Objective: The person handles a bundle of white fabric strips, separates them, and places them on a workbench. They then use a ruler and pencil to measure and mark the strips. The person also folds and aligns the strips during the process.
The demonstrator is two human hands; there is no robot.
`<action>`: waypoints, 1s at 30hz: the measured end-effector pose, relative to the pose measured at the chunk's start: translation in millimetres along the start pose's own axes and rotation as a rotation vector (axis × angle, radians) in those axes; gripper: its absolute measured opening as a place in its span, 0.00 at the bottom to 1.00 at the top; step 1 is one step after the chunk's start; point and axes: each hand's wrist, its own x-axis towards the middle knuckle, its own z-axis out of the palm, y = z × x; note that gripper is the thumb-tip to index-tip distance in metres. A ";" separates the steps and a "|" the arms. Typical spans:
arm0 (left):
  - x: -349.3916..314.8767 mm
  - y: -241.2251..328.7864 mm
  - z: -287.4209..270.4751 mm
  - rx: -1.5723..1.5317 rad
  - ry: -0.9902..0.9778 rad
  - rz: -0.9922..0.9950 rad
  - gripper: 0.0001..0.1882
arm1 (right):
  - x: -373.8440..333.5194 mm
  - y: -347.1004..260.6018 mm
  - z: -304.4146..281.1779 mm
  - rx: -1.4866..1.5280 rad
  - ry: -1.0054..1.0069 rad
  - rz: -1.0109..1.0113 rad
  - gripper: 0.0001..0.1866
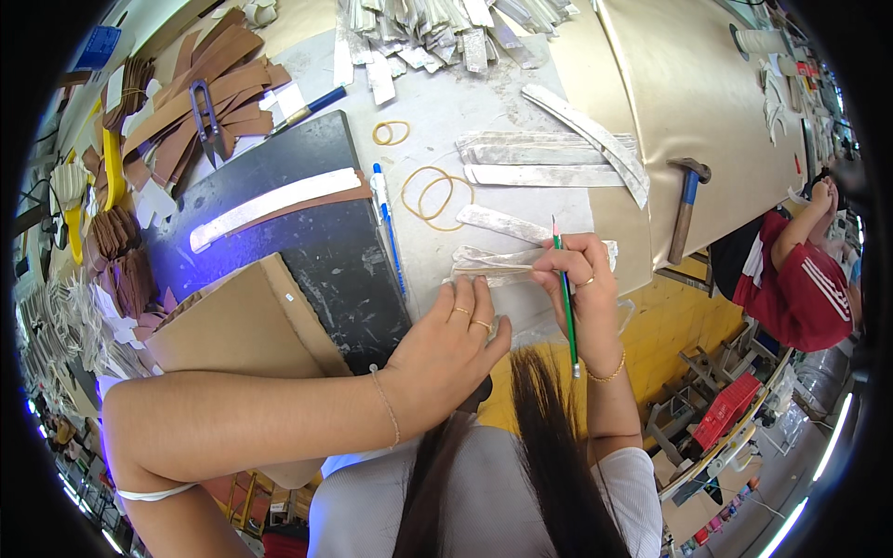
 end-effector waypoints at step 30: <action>-1.5 -0.5 0.3 0.046 -0.039 0.022 0.26 | 96.8 35.5 -69.7 0.178 0.338 0.226 0.05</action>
